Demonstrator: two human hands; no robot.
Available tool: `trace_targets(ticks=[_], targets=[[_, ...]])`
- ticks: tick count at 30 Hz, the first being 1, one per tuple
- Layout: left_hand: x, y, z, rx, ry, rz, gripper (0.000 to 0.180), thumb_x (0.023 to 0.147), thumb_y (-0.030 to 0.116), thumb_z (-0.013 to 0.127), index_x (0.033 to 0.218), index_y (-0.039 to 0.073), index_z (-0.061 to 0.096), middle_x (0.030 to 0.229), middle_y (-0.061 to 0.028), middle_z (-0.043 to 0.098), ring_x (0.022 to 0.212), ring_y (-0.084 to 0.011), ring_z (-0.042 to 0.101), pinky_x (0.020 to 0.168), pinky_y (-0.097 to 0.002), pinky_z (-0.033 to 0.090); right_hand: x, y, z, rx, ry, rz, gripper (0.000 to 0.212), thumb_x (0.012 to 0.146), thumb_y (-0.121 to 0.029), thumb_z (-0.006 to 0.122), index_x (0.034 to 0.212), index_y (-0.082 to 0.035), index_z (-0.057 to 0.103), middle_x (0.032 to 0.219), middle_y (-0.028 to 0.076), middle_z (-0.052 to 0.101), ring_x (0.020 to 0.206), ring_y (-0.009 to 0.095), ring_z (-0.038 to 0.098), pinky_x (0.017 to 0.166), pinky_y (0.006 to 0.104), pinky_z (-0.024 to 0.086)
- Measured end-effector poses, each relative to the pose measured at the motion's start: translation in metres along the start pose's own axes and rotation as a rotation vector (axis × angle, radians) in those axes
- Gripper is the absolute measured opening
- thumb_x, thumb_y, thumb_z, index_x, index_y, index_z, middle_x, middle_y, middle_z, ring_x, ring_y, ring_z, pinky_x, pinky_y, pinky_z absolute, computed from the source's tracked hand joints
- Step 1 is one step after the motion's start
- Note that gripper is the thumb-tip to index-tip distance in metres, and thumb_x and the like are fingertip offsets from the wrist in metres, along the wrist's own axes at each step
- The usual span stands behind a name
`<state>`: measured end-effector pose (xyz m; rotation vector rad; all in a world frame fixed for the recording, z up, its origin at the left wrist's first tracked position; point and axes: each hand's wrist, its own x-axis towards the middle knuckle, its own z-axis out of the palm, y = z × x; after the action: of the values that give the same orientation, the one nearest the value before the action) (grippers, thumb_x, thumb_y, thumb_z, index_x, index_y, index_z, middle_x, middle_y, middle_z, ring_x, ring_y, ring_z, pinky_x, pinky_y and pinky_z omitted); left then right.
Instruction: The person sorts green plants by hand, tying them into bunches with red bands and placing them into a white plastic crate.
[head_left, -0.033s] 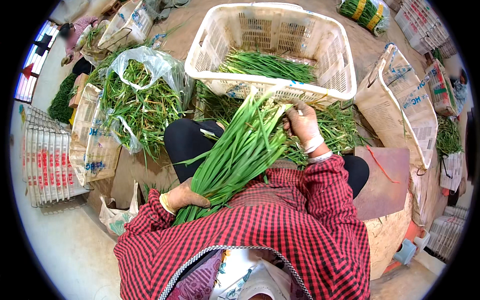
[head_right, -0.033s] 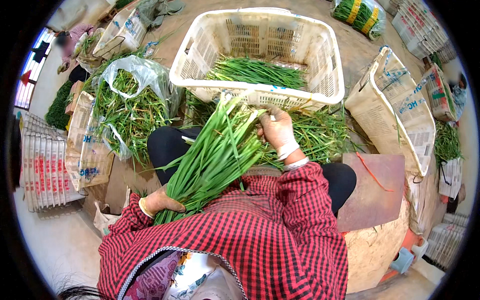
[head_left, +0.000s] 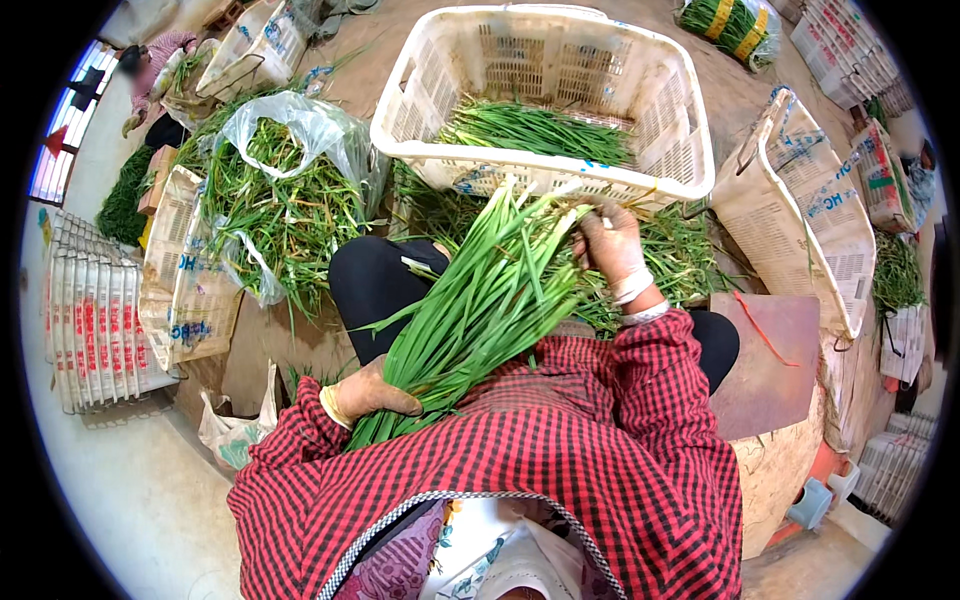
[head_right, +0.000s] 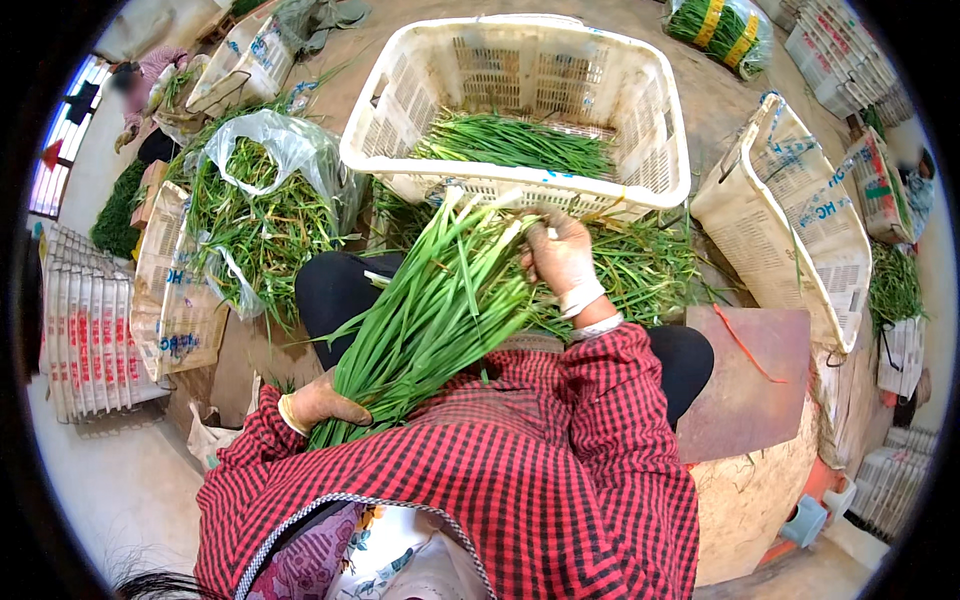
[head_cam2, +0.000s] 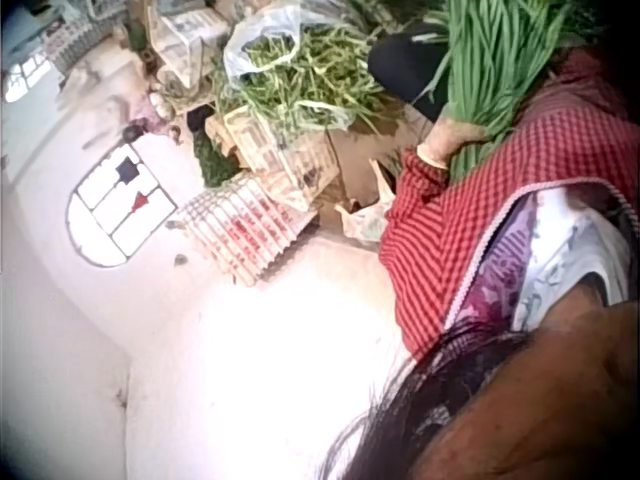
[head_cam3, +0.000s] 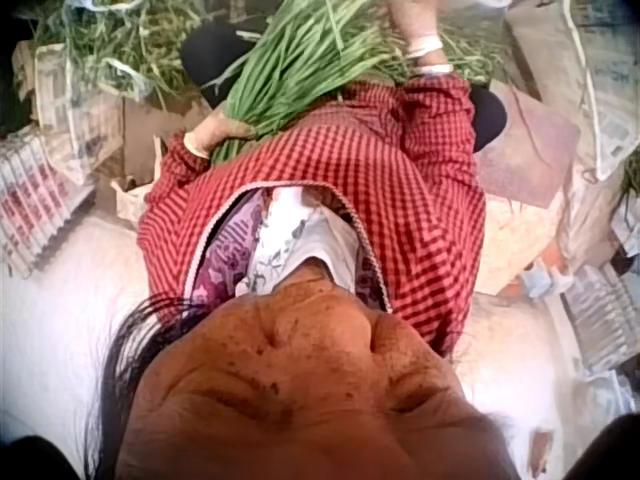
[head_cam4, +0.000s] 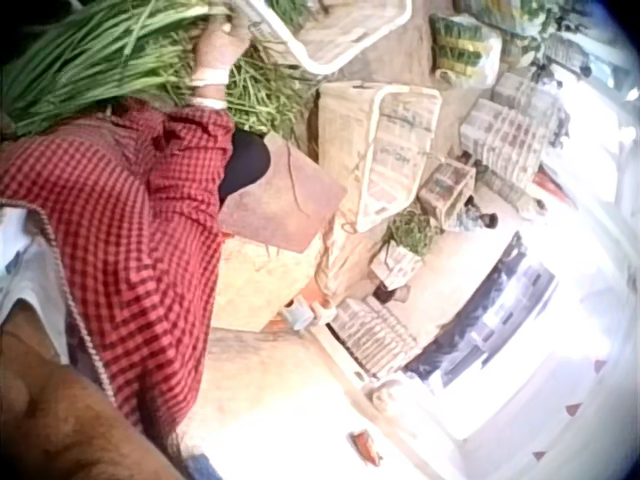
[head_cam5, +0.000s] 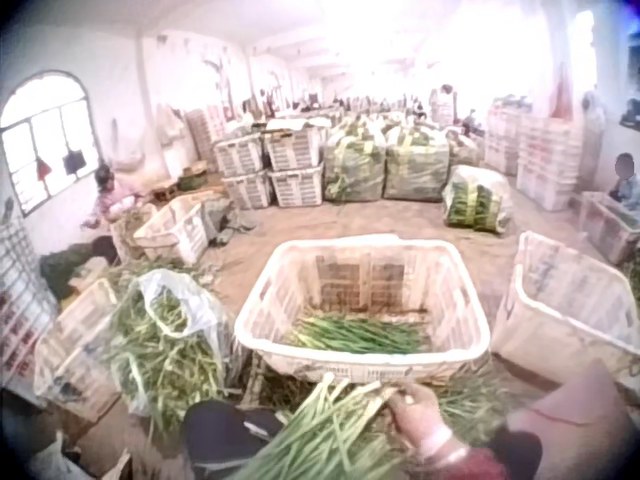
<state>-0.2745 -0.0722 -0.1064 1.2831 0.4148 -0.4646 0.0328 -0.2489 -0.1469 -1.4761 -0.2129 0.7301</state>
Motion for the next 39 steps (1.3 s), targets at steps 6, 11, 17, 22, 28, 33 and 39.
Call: trace_targets(ticks=[6, 11, 17, 22, 28, 33, 39], targets=[[-0.014, 0.004, -0.006, 0.054, 0.012, -0.056, 0.070, 0.065, 0.005, 0.074, 0.129, 0.001, 0.045, 0.118, -0.0075, 0.057, 0.106, -0.0177, 0.050, 0.095, -0.0322, 0.041, 0.038, -0.013, -0.107, -0.051, 0.329, -0.039, 0.020, 0.088, -0.007, 0.054, 0.107, -0.005, 0.061, 0.067, 0.004, 0.061, 0.046, 0.009, 0.053, 0.038, 0.0200, 0.042], [-0.008, 0.002, -0.006, 0.097, 0.014, -0.051, 0.068, 0.066, 0.005, 0.073, 0.128, 0.000, 0.047, 0.116, -0.0080, 0.058, 0.105, -0.0177, 0.051, 0.095, -0.0323, 0.040, -0.029, -0.057, -0.029, -0.854, -0.294, -0.392, 0.042, 0.084, -0.018, 0.065, 0.123, -0.007, 0.056, 0.070, 0.003, 0.061, 0.060, 0.010, 0.055, 0.057, 0.0239, 0.047], [-0.005, 0.011, -0.006, 0.192, -0.024, -0.124, 0.059, 0.069, 0.003, 0.070, 0.124, -0.001, 0.049, 0.111, -0.0074, 0.060, 0.099, -0.0161, 0.054, 0.090, -0.0304, 0.043, -0.027, -0.046, 0.014, -0.971, -0.538, -0.425, 0.040, 0.079, -0.030, 0.062, 0.115, -0.012, 0.056, 0.075, 0.015, 0.064, 0.072, 0.034, 0.063, 0.065, 0.0418, 0.051], [-0.008, 0.012, -0.005, 0.296, -0.019, -0.116, 0.057, 0.069, 0.002, 0.067, 0.124, -0.002, 0.049, 0.112, -0.0072, 0.060, 0.099, -0.0156, 0.054, 0.091, -0.0304, 0.043, -0.038, -0.037, 0.011, -1.204, -0.381, -0.799, 0.022, 0.078, -0.015, 0.061, 0.099, -0.010, 0.054, 0.062, 0.010, 0.057, 0.055, 0.033, 0.059, 0.049, 0.0415, 0.048], [-0.007, 0.018, 0.001, 0.099, 0.009, -0.148, 0.061, 0.070, 0.001, 0.064, 0.128, -0.002, 0.046, 0.114, -0.0061, 0.060, 0.102, -0.0154, 0.054, 0.094, -0.0298, 0.041, -0.045, -0.033, -0.005, -1.322, -0.405, -0.782, 0.031, 0.073, -0.009, 0.061, 0.104, -0.010, 0.052, 0.062, 0.010, 0.057, 0.055, 0.031, 0.060, 0.048, 0.0411, 0.048], [-0.003, 0.019, 0.000, 0.129, 0.031, -0.084, 0.064, 0.070, 0.002, 0.063, 0.131, 0.001, 0.044, 0.113, -0.0043, 0.060, 0.100, -0.0133, 0.053, 0.095, -0.0280, 0.040, -0.031, -0.026, -0.026, -1.391, -0.326, -0.883, 0.019, 0.078, -0.013, 0.058, 0.096, -0.011, 0.051, 0.061, 0.006, 0.059, 0.055, 0.027, 0.062, 0.046, 0.0391, 0.046], [-0.007, 0.014, -0.008, 0.193, 0.068, -0.050, 0.069, 0.070, 0.000, 0.062, 0.134, 0.000, 0.039, 0.115, -0.0060, 0.059, 0.101, -0.0122, 0.053, 0.093, -0.0267, 0.041, -0.003, -0.028, -0.073, -1.491, -0.042, -0.802, 0.026, 0.079, -0.003, 0.057, 0.104, -0.011, 0.057, 0.071, 0.011, 0.062, 0.063, 0.031, 0.063, 0.050, 0.0404, 0.048]])
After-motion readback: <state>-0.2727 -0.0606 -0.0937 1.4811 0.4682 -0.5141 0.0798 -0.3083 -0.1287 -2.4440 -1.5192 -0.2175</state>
